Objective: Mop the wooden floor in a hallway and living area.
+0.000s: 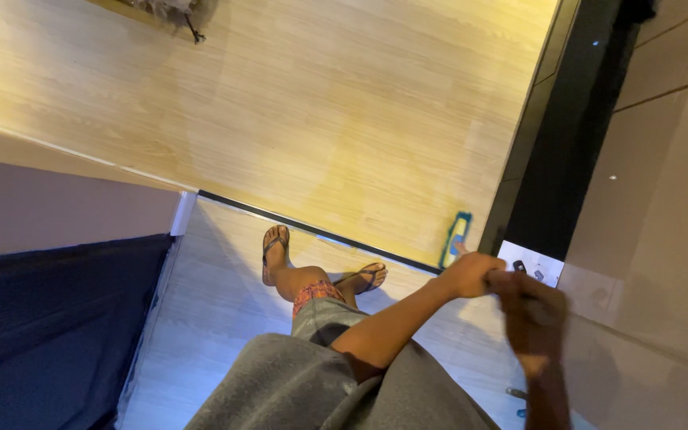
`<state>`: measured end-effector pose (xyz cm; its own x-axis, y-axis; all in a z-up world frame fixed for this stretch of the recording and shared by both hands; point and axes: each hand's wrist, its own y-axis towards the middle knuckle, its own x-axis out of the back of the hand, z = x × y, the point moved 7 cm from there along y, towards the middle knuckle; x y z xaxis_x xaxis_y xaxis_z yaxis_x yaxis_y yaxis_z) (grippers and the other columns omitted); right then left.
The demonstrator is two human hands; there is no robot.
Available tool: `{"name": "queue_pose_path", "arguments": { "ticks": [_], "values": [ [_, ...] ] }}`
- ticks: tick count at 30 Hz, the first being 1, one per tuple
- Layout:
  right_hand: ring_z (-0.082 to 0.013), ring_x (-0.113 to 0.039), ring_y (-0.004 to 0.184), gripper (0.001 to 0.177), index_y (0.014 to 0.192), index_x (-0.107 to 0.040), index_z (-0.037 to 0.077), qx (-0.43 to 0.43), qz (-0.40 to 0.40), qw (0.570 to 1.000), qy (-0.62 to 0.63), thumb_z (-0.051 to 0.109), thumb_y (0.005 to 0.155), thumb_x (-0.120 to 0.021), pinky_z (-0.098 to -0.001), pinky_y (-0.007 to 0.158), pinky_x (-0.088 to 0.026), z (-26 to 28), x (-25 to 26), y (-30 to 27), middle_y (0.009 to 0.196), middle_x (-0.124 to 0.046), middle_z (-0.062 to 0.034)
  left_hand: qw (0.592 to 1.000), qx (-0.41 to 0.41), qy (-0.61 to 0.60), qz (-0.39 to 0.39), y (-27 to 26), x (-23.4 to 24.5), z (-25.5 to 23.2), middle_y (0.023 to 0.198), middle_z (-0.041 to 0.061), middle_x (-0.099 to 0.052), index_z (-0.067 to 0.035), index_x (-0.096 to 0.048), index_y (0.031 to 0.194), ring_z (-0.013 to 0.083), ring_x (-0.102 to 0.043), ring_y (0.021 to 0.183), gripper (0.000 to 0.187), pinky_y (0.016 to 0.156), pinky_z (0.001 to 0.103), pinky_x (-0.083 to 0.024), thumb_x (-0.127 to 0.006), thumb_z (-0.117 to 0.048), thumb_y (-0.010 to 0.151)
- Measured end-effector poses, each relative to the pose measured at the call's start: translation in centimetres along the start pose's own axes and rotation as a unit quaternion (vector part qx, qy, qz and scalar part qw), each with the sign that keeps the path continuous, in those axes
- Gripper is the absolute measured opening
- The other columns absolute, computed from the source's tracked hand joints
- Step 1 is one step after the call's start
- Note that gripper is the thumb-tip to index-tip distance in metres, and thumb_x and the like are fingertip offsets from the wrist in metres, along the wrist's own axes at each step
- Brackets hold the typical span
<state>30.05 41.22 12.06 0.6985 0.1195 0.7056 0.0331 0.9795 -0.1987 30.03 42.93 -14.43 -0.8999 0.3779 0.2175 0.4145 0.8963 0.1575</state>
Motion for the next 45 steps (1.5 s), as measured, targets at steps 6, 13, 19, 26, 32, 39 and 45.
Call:
{"name": "queue_pose_path", "arguments": {
  "ticks": [6,13,19,26,32,39,45],
  "values": [
    [-0.0162,-0.04,0.053,0.045,0.061,-0.047,0.003,0.173,0.105,0.979,0.03,0.02,0.09,-0.077,-0.0325,0.054,-0.035,0.0,-8.7,-1.1,0.058,-0.045,-0.0046,0.993,0.109,-0.01,0.052,-3.8,1.9,4.3,0.087,0.015,-0.072,-0.013,-0.069,0.084,0.0352,-0.072,0.089,0.037,0.078,0.045,-0.056,-0.066,-0.049,0.088],
    [-0.0097,-0.044,0.056,0.038,0.065,-0.058,0.003,0.064,0.02,0.961,0.268,0.015,0.1,-0.061,-0.0288,0.054,-0.035,3.2,-3.8,0.8,0.06,-0.052,-0.0001,0.986,0.065,0.154,-0.007,-2.8,10.6,-0.5,0.086,0.015,-0.074,-0.011,-0.075,0.079,0.0371,-0.068,0.093,0.028,0.081,0.048,-0.056,-0.071,-0.039,0.073],
    [-0.013,-0.042,0.062,0.046,0.063,-0.044,0.008,0.082,-0.026,0.9,0.427,0.01,0.106,-0.06,-0.0352,0.078,-0.05,2.2,-5.3,0.8,0.062,-0.041,0.0005,0.964,0.151,0.22,0.012,-5.4,16.2,0.1,0.083,0.014,-0.074,-0.011,-0.077,0.077,0.0354,-0.068,0.094,0.021,0.08,0.047,-0.058,-0.071,-0.026,0.065],
    [-0.015,-0.046,0.061,0.044,0.059,-0.043,0.008,0.078,0.027,0.921,0.382,0.006,0.101,-0.055,-0.0373,0.085,-0.054,4.4,-4.4,0.2,0.059,-0.042,-0.0018,0.941,0.247,0.194,-0.125,-7.3,19.4,-2.5,0.083,0.017,-0.07,-0.007,-0.078,0.078,0.0368,-0.067,0.088,0.021,0.076,0.048,-0.056,-0.073,-0.028,0.079],
    [-0.0134,-0.041,0.054,0.043,0.058,-0.048,0.004,0.114,0.029,0.931,0.346,0.009,0.1,-0.055,-0.0322,0.059,-0.039,7.6,1.7,-0.4,0.056,-0.044,-0.0012,0.968,0.152,0.106,-0.172,-2.9,17.9,-9.7,0.069,0.018,-0.065,-0.004,-0.068,0.066,0.0383,-0.064,0.072,0.032,0.07,0.049,-0.054,-0.068,-0.028,0.087],
    [-0.0053,-0.04,0.049,0.026,0.075,-0.069,0.0,0.118,-0.075,0.982,0.125,0.013,0.097,-0.064,-0.0268,0.047,-0.027,7.0,3.5,0.7,0.054,-0.05,-0.0012,0.997,0.057,-0.031,-0.052,2.3,11.1,-10.4,0.076,0.02,-0.066,-0.004,-0.063,0.077,0.037,-0.066,0.076,0.025,0.069,0.045,-0.05,-0.071,-0.027,0.083],
    [-0.0225,-0.063,0.09,0.006,0.089,-0.067,0.002,0.201,-0.026,0.979,0.028,0.007,0.088,-0.068,-0.0347,0.077,-0.051,4.5,-4.8,2.4,0.096,-0.069,-0.0118,0.993,0.119,0.01,0.025,0.7,2.1,5.8,0.098,0.011,-0.075,-0.011,-0.072,0.095,0.027,-0.071,0.091,0.023,0.078,0.036,-0.056,-0.07,-0.031,0.084]
  ]
}}
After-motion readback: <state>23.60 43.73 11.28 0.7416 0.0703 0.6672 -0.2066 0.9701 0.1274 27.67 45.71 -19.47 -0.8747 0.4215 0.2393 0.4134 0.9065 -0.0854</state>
